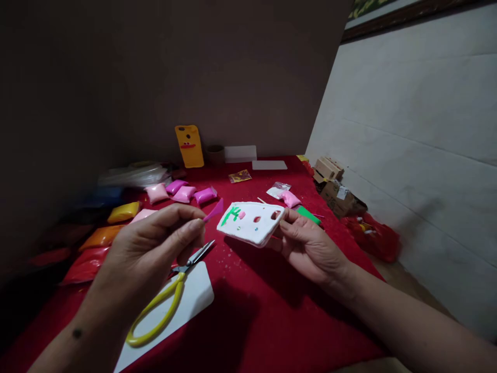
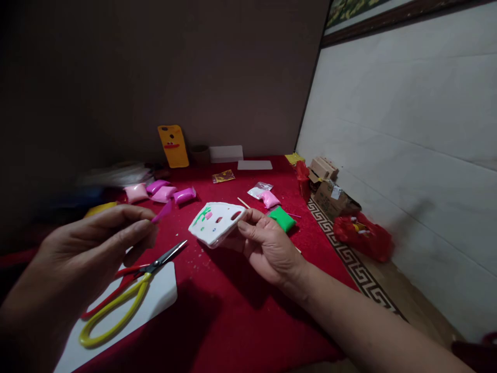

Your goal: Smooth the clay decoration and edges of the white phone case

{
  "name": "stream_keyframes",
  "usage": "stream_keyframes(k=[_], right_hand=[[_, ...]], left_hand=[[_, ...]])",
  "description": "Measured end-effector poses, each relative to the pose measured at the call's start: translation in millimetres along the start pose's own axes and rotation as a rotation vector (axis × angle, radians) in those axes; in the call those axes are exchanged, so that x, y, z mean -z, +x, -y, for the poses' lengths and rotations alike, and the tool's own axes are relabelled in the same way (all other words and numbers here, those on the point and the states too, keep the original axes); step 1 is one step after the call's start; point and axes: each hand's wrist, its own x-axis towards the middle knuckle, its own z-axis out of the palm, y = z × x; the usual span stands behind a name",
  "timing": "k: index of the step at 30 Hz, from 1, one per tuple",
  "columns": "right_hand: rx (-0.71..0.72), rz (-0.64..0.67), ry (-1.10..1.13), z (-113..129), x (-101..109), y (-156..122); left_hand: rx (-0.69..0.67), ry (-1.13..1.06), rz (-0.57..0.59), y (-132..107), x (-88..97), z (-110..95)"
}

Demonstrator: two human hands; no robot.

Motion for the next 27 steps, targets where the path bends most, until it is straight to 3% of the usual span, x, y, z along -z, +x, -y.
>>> stream_keyframes(k=[5,11,20,27], right_hand=[[-0.023,0.009,0.053,-2,6,4],[-0.060,0.022,0.064,1,8,6],[-0.126,0.124,0.115,8,11,1],[-0.139,0.095,0.062,10,15,2]], left_hand=[[0.059,-0.173,0.182,1,-3.3,13],[0.267,-0.579,-0.082,17,-2.2,35],[0.570,-0.687,0.042,48,-4.0,83],[0.804,-0.801,0.109,45,-4.6,77]])
